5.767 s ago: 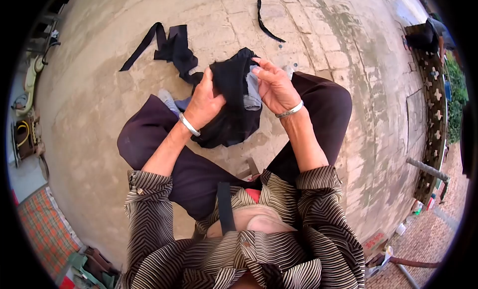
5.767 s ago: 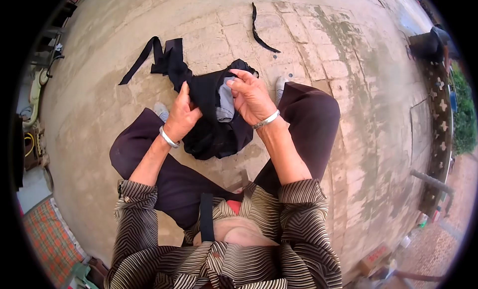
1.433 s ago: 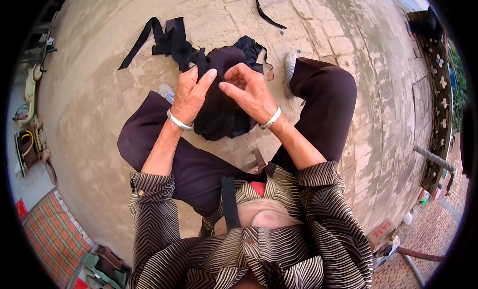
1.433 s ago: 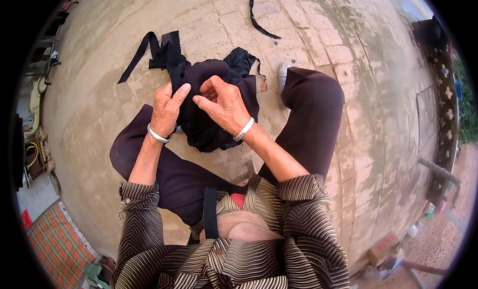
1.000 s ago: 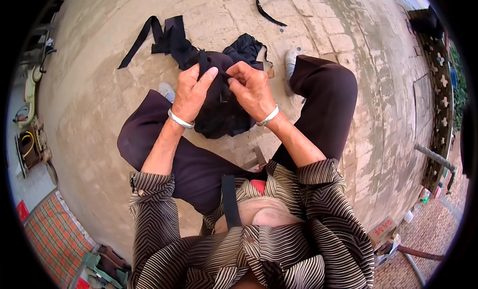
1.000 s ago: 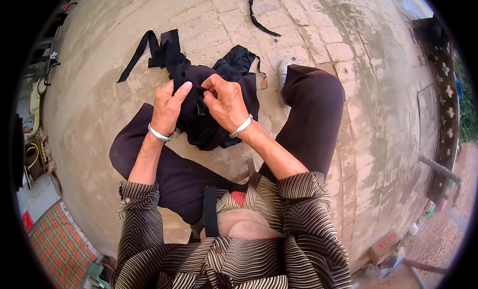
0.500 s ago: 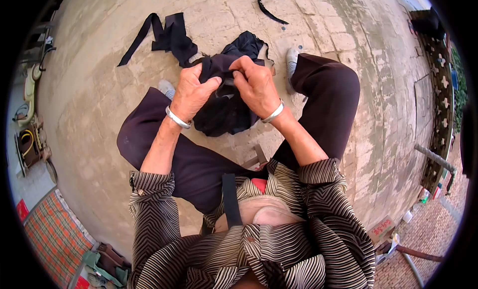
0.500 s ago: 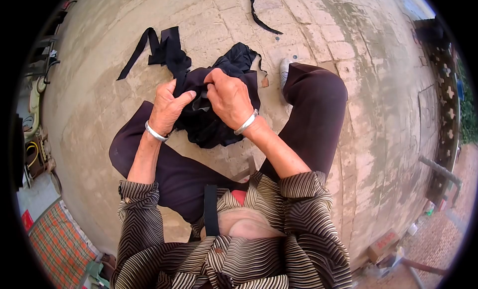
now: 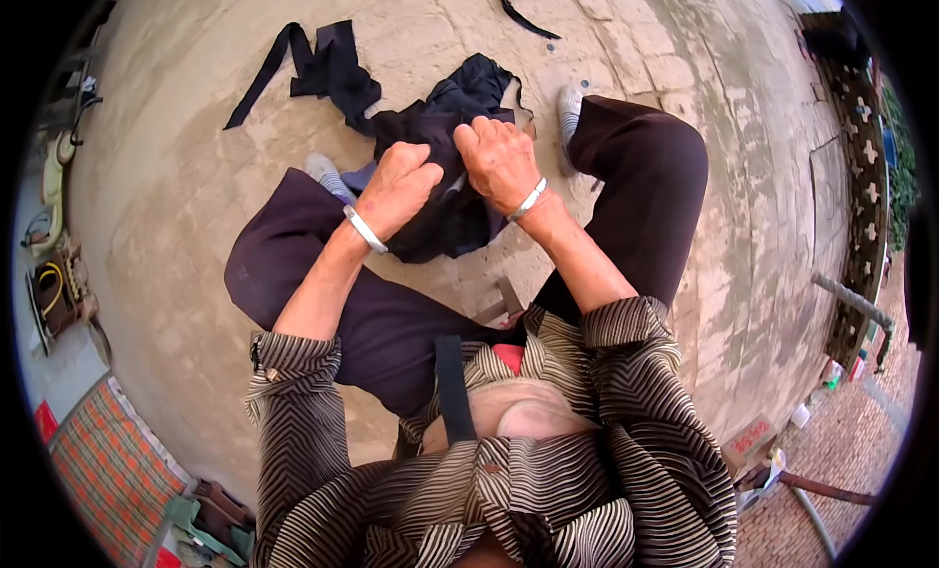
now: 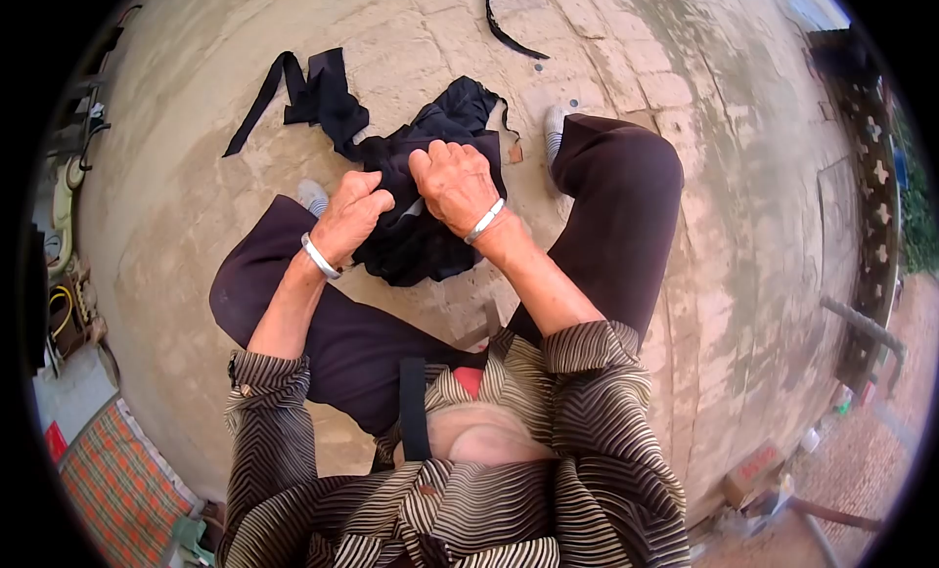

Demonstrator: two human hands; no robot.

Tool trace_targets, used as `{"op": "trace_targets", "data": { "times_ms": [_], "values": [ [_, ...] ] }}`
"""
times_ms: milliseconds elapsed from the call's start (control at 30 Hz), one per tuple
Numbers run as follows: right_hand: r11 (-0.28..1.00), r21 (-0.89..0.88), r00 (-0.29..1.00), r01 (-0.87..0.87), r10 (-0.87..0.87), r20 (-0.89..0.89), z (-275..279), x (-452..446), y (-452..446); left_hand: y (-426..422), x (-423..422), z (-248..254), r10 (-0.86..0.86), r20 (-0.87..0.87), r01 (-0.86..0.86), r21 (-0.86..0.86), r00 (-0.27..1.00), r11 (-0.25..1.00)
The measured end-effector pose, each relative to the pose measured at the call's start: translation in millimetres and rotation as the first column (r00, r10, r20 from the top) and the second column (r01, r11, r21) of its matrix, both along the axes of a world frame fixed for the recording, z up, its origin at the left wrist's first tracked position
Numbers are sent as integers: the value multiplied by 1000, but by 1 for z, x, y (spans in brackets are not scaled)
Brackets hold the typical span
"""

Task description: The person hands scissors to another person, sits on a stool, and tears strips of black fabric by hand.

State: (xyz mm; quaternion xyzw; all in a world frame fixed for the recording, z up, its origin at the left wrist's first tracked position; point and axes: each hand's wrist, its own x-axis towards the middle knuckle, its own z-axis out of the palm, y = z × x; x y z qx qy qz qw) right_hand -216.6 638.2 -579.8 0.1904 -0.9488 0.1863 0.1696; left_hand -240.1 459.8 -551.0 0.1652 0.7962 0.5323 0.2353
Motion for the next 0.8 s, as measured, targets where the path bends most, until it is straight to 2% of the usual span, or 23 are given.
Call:
{"op": "trace_targets", "data": {
  "times_ms": [167, 233, 267, 300, 367, 467, 500, 567, 667, 767, 800],
  "values": [
    [997, -46, 998, -58, 57, -23, -17, 2, 10, 17, 21, 2, 107, 41, -108, 17, 993, 994],
    [992, -83, 994, -93, 98, 58, -20, 6, 9, 18, 31, -8, 143, -22, -145, -88, 989, 986],
    [989, -119, 993, -90, 98, 60, -29, 5, 9, 19, 34, -15, 89, -204, -109, -89, 975, 990],
    [989, -120, 994, -84, 92, 61, -30, 5, 8, 21, 35, -12, 83, -203, -103, -89, 976, 991],
    [985, -164, 993, -53, 68, 91, -30, 6, 7, 23, 37, -3, 58, -335, -110, -137, 940, 984],
    [971, -233, 992, -54, 80, 102, -30, 3, 7, 25, 40, 4, 24, -395, -84, -136, 918, 987],
    [970, -236, 991, -56, 82, 102, -32, 2, 7, 25, 42, 3, 24, -394, -86, -139, 919, 987],
    [958, -277, 987, -81, 116, 114, -37, 1, 8, 24, 46, -2, 141, -252, -165, -77, 957, 983],
    [945, -320, 996, -61, 78, 40, -22, -10, 10, 25, 39, 7, 213, -223, -215, 17, 951, 977],
    [925, -376, 994, -52, 82, 66, 5, -14, 18, 24, 30, 18, 219, -209, -216, 37, 953, 976],
    [925, -375, 994, -59, 89, 62, 9, -12, 20, 21, 25, 20, 221, -90, -214, 80, 971, 974]
  ]
}}
